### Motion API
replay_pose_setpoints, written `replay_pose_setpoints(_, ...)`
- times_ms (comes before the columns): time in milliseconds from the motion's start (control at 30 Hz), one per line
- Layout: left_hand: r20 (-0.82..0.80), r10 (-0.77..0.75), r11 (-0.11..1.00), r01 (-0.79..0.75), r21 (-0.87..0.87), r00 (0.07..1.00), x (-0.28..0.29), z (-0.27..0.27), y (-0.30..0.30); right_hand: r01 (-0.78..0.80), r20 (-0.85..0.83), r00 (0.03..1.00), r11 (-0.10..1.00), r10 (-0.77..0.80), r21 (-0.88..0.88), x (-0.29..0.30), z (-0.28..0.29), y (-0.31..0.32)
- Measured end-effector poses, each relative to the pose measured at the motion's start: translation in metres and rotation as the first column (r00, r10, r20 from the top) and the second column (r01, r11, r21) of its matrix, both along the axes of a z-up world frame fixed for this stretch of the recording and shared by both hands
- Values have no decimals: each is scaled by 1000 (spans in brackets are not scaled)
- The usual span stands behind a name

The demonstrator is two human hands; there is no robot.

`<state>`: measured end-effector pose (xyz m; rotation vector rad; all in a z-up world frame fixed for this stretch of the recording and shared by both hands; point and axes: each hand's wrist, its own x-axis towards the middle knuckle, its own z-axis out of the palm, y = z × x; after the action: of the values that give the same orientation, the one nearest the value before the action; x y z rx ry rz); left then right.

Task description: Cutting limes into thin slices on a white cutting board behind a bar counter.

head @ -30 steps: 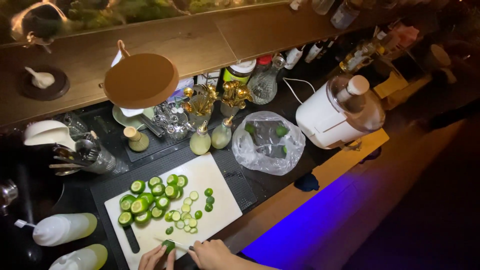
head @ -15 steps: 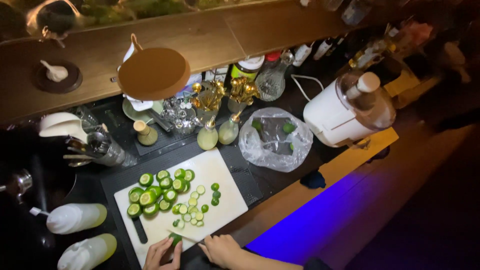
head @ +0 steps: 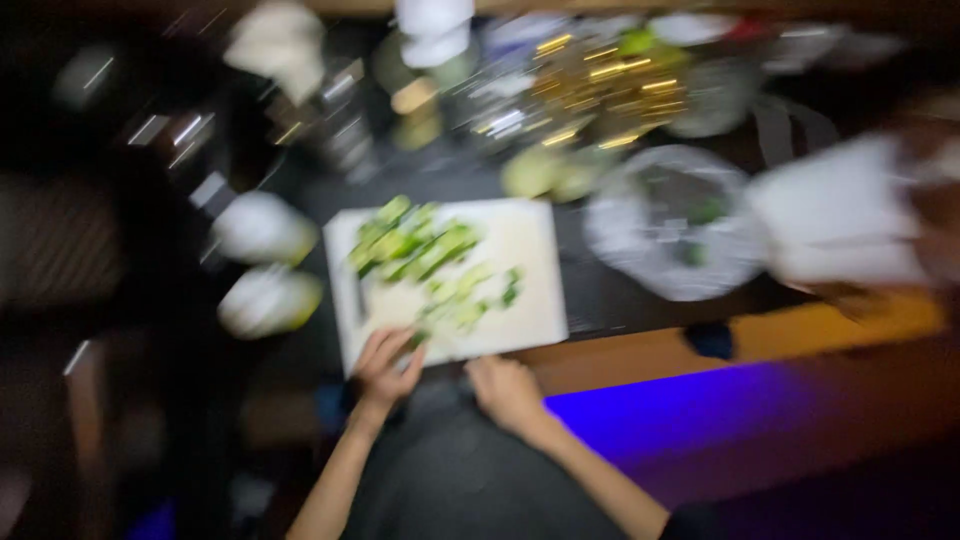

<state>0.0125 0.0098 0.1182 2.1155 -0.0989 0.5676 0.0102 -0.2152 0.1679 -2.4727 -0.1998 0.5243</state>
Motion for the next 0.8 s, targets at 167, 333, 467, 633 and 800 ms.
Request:
replay_pose_setpoints(167, -81, 63, 984, -76, -159, 995, -8, 27, -2, -20, -140, 989, 992, 37, 125, -5, 7, 17)
replay_pose_setpoints(333, -47, 58, 984, -65, -168, 997, -4, 25, 2, -45, -152, 987, 993, 61, 106, 2, 8, 21)
replay_pose_setpoints(467, -57, 57, 982, -66, -179, 997, -2, 26, 1, -99, -122, 988, 995, 95, -25, 5, 13, 20)
replay_pose_setpoints(633, -27, 91, 978, -95, -188, 995, 9, 24, 0, -121, -95, 989, 987, 111, -109, 19, 1, 23)
replay_pose_setpoints(800, -33, 88, 974, -93, -206, 996, 2, 30, -2, -121, -62, 991, 991, 118, -54, 17, 0, 29)
